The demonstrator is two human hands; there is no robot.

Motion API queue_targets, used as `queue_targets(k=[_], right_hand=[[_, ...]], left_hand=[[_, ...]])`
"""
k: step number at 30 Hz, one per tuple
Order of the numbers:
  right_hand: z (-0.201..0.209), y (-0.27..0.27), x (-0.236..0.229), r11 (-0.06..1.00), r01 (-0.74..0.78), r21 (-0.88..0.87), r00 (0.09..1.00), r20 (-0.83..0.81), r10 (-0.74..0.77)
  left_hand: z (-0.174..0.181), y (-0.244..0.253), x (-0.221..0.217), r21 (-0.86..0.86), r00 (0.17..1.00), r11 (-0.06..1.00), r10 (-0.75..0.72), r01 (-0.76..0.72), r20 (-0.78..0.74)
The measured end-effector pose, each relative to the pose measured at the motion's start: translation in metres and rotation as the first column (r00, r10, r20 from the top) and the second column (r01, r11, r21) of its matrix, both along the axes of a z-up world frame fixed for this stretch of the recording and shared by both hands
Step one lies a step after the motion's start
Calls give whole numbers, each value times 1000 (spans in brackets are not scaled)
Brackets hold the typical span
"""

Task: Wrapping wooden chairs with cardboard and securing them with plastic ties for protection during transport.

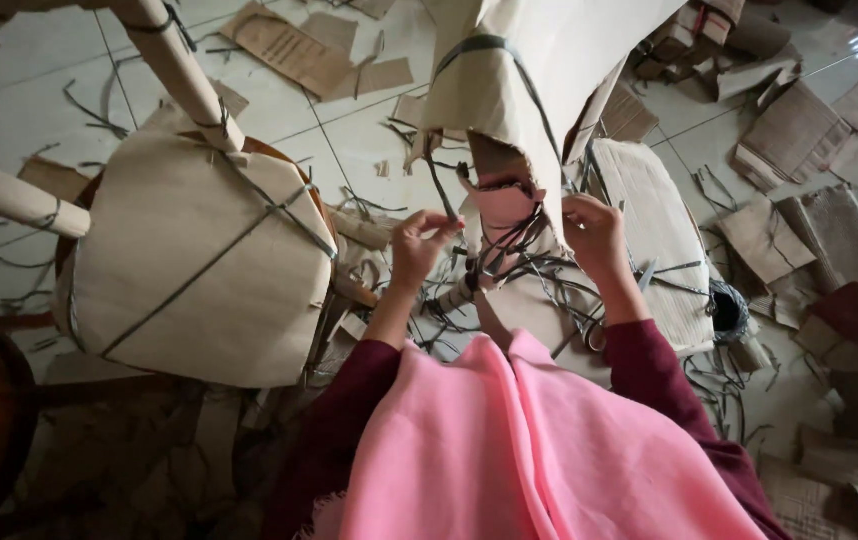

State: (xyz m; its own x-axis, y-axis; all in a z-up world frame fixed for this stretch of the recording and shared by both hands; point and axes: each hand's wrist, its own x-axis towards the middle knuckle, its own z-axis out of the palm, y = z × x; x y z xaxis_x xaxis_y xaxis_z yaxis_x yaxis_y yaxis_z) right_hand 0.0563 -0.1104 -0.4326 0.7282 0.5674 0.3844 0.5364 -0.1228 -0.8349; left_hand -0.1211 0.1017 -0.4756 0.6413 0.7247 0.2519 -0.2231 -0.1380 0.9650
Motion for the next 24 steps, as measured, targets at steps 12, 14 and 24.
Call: queue_targets(k=[12, 14, 24], right_hand=[[-13, 29, 8, 994, -33, -105, 996, -90, 24], [8, 29, -8, 988, -64, -139, 988, -145, 43], [1, 4, 7, 970, -148, -193, 979, -165, 117]], left_hand=[[-36, -22, 56, -82, 993, 991, -101, 107, 65], [-48, -28, 63, -63, 992, 992, -106, 111, 72], [-109, -16, 32, 67, 991, 997, -53, 45, 122]])
